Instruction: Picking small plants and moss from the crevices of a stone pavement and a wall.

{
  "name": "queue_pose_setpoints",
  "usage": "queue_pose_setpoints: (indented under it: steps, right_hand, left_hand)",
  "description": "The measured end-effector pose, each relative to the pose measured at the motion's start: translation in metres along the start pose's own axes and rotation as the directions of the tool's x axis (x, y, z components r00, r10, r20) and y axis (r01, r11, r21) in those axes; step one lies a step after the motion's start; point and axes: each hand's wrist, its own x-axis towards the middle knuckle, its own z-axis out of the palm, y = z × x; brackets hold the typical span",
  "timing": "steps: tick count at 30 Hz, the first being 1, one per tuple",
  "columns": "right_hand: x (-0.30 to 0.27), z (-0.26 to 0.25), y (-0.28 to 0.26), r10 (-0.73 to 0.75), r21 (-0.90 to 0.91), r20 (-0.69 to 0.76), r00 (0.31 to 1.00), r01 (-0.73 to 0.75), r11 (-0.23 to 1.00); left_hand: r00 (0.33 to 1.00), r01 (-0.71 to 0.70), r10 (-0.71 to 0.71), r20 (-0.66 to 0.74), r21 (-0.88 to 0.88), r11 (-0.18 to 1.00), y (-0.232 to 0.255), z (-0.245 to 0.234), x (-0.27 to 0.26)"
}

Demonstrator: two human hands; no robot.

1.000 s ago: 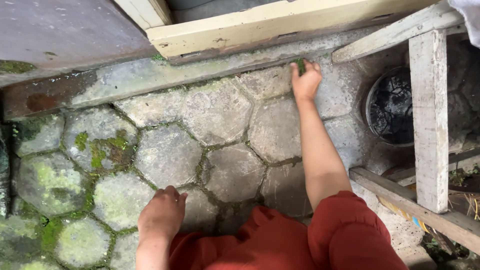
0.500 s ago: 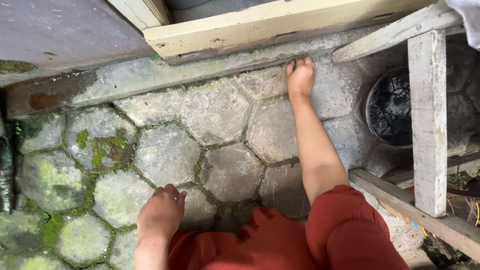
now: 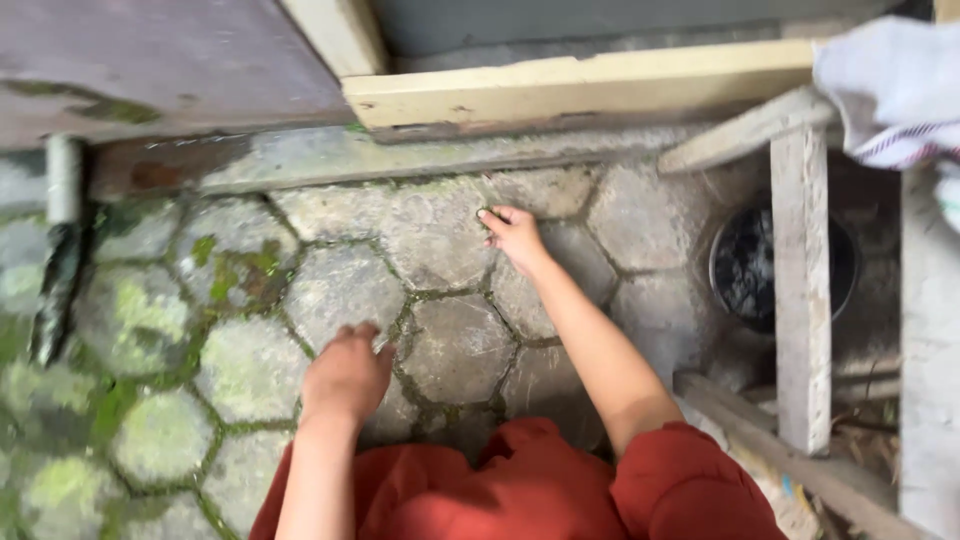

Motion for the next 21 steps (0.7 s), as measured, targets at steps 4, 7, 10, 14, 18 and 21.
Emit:
queue_pose_setpoints:
  steps: [4,7,10,14,18,21]
  right_hand:
    - [-0.013,0.010,-0.035,0.166,0.265,0.241,0.956,-0.229,0.937]
    - [-0.025,0.025,-0.062,0.253,0.345,0.339,0.906,-0.370,0.863]
    - [-0.018,0.046,-0.075,0.270,0.434,0.361,0.892,-0.417,0.798]
    - [0.009,0.086,-0.085,0.232,0.536,0.453,0.861,-0.471,0.701]
    - [0.014,0.119,-0.103,0.198,0.572,0.490,0.849,-0.485,0.661]
    - [0.008,0.132,-0.107,0.270,0.551,0.407,0.873,-0.470,0.689]
  left_hand:
    - [0.996,-0.032,0.029,-0.086,-0.033,0.999,0.033,-0.018,-0.026]
    - [0.997,-0.023,0.020,-0.073,-0.045,0.999,0.055,-0.035,-0.051]
    - [0.997,-0.023,0.019,-0.074,-0.055,0.998,0.069,-0.057,-0.069]
    - [0.994,-0.012,0.004,-0.107,-0.073,0.997,0.069,-0.081,-0.074]
    - [0.998,0.035,-0.037,-0.048,-0.049,0.998,0.048,-0.078,-0.048]
    - [0.999,0.039,-0.038,0.038,-0.024,0.999,0.038,-0.089,-0.030]
